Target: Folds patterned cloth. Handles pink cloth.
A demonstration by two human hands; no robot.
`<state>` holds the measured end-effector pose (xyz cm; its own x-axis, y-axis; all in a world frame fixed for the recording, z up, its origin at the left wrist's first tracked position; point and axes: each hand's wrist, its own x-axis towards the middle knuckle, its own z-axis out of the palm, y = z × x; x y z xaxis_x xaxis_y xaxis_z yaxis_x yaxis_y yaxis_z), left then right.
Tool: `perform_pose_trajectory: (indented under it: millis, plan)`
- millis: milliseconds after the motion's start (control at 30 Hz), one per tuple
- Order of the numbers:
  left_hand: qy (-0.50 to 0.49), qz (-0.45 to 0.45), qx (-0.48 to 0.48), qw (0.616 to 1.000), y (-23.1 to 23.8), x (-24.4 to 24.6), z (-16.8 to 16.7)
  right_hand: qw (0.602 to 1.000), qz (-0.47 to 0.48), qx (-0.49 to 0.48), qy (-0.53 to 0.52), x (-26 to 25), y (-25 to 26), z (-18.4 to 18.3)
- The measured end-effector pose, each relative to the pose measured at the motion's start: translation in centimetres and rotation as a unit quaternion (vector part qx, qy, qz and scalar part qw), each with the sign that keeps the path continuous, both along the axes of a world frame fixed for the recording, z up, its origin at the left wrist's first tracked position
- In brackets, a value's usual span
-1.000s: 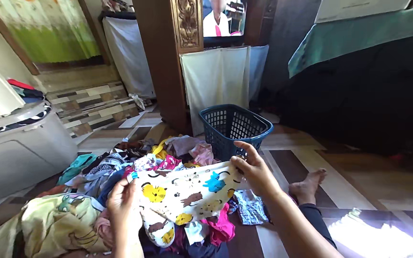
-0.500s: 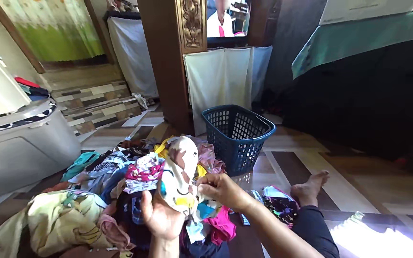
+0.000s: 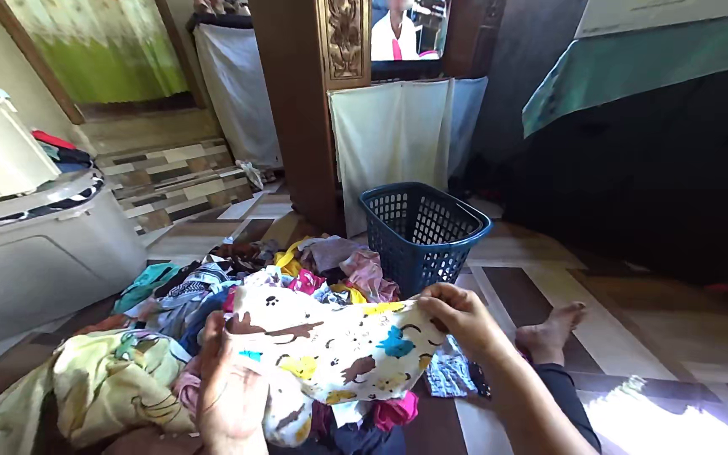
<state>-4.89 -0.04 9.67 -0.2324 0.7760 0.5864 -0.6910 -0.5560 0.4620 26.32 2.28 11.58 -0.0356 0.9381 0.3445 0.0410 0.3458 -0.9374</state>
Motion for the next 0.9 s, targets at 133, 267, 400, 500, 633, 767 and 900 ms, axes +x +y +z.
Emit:
perform_pose_trajectory:
  millis: [133, 267, 400, 500, 633, 767, 900]
  plan:
    - [-0.024, -0.028, 0.051, 0.998, 0.4, -1.1, -0.7, 0.997, -0.005, 0.053, 0.053, 0.2, -0.2, -0.2]
    - [-0.021, -0.044, 0.037, 0.998, 0.4, -1.6, -1.3, 0.995, 0.006, 0.039, 0.091, 0.7, -0.5, 0.1]
    - [0.07, -0.054, 0.088, 0.992, -0.8, -2.8, -0.1, 0.966, 0.171, 0.026, 0.194, 2.4, -1.6, 0.9]
    - [0.133, 0.0, 0.164, 0.977, -1.8, -3.9, 1.5, 0.906, 0.352, 0.122, 0.201, 3.4, -2.0, 1.7]
    - [0.099, 0.04, 0.053, 0.993, -1.0, -3.7, 2.2, 0.943, 0.299, 0.073, 0.129, 2.5, -0.1, 1.0]
    - [-0.035, -0.004, -0.163, 0.986, 1.5, -2.8, 4.0, 0.999, 0.052, 0.008, -0.005, 0.6, 1.8, 1.9]
    - [0.042, -0.096, 0.105, 0.989, 1.2, -3.7, 5.8, 0.975, 0.027, 0.215, 0.042, 1.2, 1.0, 4.2]
